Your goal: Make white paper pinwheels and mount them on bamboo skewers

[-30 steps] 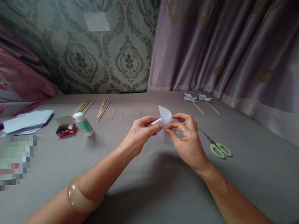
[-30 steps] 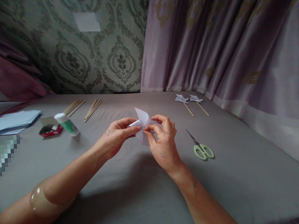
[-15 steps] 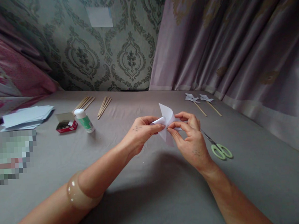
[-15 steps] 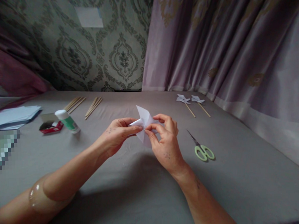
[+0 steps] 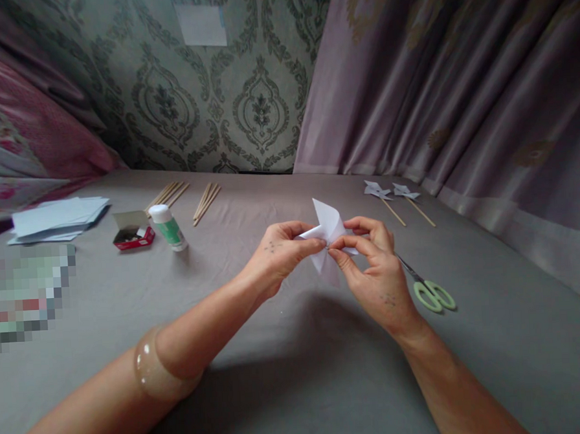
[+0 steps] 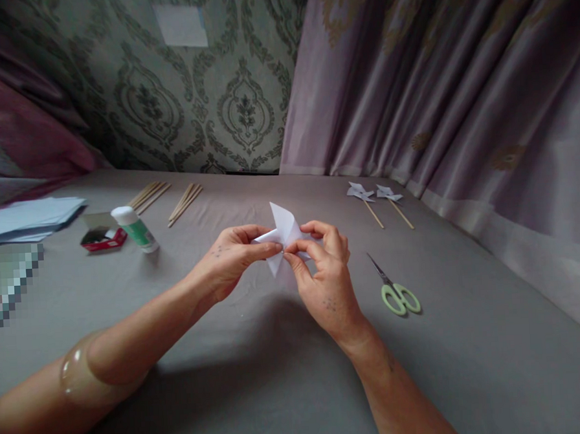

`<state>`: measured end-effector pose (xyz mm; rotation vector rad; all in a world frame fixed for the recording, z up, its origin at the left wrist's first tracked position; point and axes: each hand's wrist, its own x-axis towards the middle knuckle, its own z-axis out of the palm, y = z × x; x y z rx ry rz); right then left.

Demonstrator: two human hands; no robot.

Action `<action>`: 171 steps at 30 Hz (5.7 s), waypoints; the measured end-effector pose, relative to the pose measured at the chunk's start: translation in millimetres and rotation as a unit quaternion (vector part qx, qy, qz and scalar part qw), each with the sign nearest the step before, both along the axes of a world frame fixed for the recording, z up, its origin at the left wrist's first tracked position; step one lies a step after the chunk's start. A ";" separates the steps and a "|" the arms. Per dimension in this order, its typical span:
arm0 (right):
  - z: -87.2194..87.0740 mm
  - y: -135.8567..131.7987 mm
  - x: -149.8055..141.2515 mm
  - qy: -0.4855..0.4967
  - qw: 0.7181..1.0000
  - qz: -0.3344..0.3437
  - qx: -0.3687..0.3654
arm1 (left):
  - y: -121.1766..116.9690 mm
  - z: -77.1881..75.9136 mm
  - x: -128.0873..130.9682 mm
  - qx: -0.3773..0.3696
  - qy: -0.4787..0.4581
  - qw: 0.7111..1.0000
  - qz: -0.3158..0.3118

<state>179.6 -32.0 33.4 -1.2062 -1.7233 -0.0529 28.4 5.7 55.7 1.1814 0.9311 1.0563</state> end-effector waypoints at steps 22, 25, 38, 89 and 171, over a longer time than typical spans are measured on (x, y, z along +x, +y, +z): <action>1.2 -1.4 2.6 -0.033 0.999 -0.001 0.017 | -3.1 -0.8 0.7 0.038 0.000 0.999 0.001; 1.0 -1.3 2.6 -0.036 0.999 0.000 0.023 | -4.0 -0.8 0.8 0.042 -0.003 0.999 -0.001; 1.8 -2.1 1.7 -0.036 0.999 -0.005 0.021 | -2.9 -2.4 1.7 0.039 -0.002 0.999 0.002; 1.3 8.9 12.6 0.044 0.998 0.015 -0.038 | -9.6 -8.0 6.9 0.061 0.031 0.998 0.002; 13.8 -3.1 4.0 0.370 0.862 0.169 -0.301 | 2.2 -23.8 7.0 -0.037 -0.081 0.991 0.098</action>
